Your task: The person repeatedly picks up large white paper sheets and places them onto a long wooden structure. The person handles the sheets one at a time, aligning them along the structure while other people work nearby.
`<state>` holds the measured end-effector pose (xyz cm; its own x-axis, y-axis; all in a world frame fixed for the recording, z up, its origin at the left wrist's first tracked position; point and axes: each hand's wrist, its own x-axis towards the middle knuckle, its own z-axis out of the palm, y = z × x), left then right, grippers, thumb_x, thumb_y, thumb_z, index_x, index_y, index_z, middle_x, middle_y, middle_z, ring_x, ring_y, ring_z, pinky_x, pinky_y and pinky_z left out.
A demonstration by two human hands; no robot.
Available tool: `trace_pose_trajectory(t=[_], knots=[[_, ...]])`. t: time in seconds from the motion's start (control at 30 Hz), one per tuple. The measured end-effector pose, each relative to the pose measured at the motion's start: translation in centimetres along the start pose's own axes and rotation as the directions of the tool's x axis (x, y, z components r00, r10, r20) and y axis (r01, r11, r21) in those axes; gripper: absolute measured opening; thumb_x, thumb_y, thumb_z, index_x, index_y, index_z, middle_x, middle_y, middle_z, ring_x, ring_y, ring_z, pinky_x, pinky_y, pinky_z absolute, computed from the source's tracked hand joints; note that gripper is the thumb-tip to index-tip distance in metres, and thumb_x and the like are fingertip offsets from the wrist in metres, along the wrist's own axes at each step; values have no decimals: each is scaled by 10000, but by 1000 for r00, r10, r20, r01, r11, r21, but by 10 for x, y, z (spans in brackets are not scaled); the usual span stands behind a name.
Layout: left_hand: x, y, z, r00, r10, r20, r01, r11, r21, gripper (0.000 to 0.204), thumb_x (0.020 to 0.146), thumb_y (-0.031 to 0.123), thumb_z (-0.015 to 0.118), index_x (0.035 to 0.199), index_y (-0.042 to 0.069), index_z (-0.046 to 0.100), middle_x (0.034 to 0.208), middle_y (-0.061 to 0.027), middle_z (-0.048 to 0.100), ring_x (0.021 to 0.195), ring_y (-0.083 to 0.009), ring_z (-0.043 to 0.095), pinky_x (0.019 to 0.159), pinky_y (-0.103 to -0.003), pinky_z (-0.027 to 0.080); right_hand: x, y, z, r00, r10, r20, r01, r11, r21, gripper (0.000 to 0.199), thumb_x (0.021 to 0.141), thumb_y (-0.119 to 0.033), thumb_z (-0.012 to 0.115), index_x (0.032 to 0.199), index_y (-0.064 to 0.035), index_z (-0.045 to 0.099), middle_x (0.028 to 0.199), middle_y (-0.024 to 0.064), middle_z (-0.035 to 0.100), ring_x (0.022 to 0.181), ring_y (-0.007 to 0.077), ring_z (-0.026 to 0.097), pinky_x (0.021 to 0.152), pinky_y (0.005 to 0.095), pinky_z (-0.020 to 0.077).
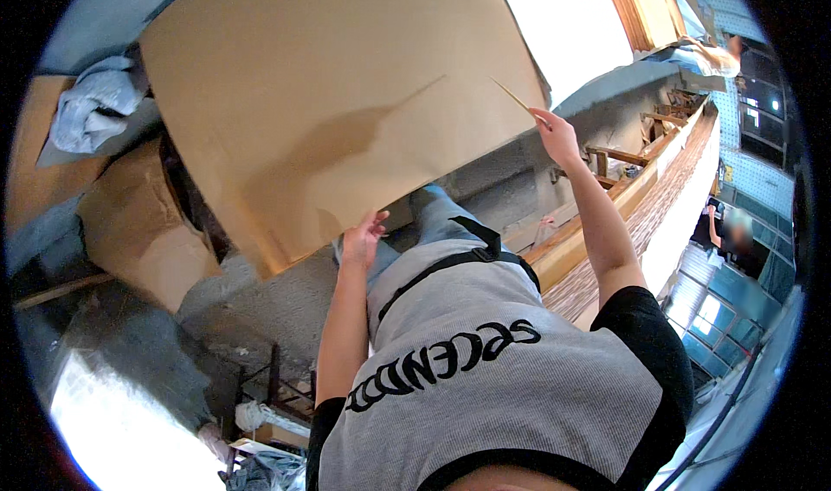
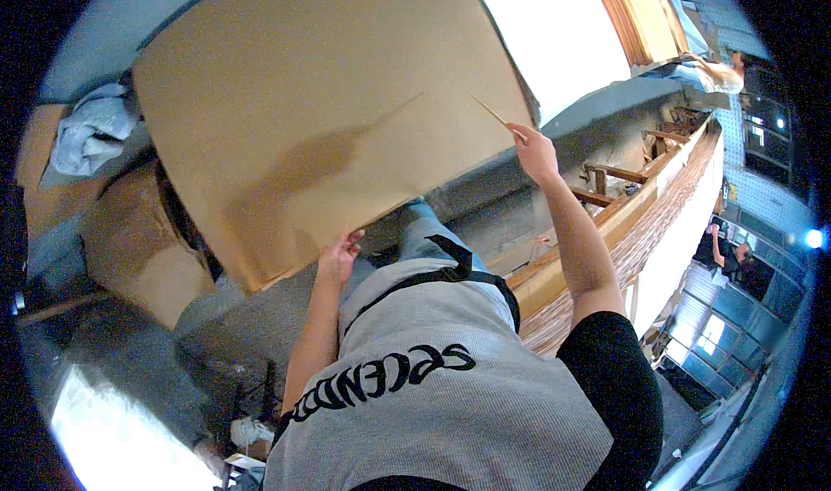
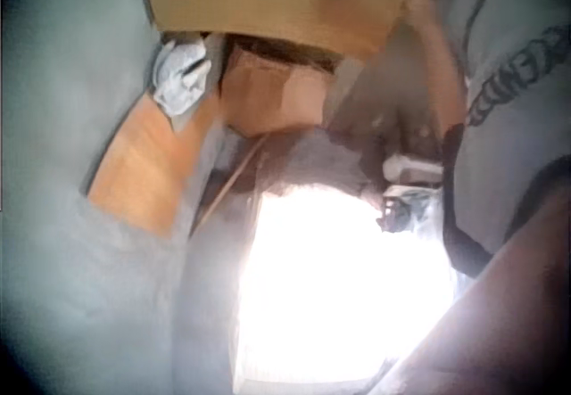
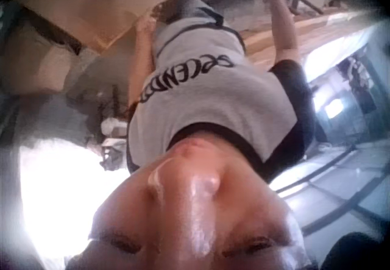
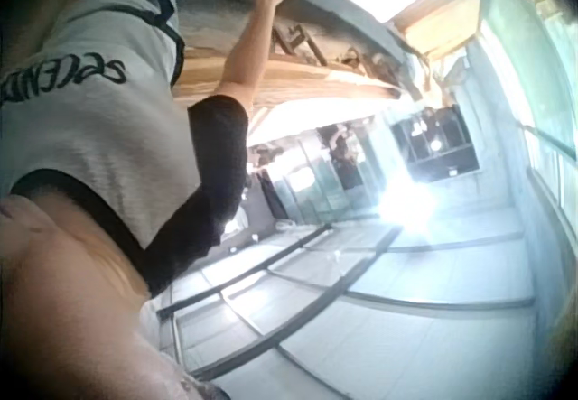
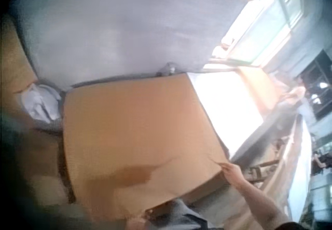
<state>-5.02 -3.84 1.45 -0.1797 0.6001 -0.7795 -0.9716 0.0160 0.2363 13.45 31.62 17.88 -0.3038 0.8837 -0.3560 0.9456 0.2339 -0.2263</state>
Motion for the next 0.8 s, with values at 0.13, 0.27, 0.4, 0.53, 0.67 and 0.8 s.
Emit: trace_pose_trajectory(t=[0.13, 0.27, 0.4, 0.53, 0.67, 0.8], knots=[[50, -40, 28, 942, 72, -329, -107, 990, -91, 270, 790, 259, 612, 979, 90, 519, 801, -53, 577, 524, -162, 531, 400, -236, 367, 37, 16, -11, 982, -178, 57, 182, 981, -72, 235, 830, -189, 476, 1042, -199, 578, 865, 140, 608, 776, 308, 586, 661, 383, 470], [52, -48, 56, 812, 227, -537, -286, 958, -28, 321, 806, 337, 582, 984, 83, 500, 768, -48, 551, 493, -139, 461, 388, -232, 347, 55, 11, -1, 912, -393, 116, 403, 911, -85, 249, 830, -198, 455, 1056, -213, 559, 795, 141, 606, 726, 316, 583, 623, 416, 466], [31, -68, 45, 848, 261, -461, -309, 951, -31, 319, 799, 345, 589, 984, 99, 507, 755, -31, 536, 499, -127, 448, 405, -235, 345, 48, 7, 5, 870, -440, 223, 457, 889, -28, 253, 841, -185, 461, 1077, -213, 549, 749, 141, 594, 671, 315, 565, 582, 392, 443], [20, -91, 33, 895, 143, -422, -243, 951, -193, 345, 787, 378, 587, 928, 74, 507, 684, -39, 511, 497, -126, 430, 419, -223, 311, 45, 12, 26, 813, -529, 243, 559, 826, -68, 258, 837, -225, 438, 1069, -268, 543, 737, 128, 604, 655, 317, 581, 554, 434, 461], [26, -102, 26, 936, 57, -346, -193, 908, -372, 300, 770, 356, 611, 823, 78, 515, 642, -33, 497, 479, -132, 421, 408, -226, 302, 35, -4, 38, 724, -621, 301, 670, 736, -93, 259, 839, -237, 437, 1077, -269, 536, 724, 129, 597, 650, 309, 581, 538, 432, 453], [34, -107, 29, 923, 48, -381, -229, 866, -445, 253, 744, 310, 657, 804, 107, 518, 634, -18, 499, 432, -120, 404, 362, -229, 294, 21, -17, 42, 687, -647, 331, 704, 706, -80, 252, 844, -232, 442, 1077, -233, 538, 735, 128, 595, 667, 314, 578, 555, 410, 447]])
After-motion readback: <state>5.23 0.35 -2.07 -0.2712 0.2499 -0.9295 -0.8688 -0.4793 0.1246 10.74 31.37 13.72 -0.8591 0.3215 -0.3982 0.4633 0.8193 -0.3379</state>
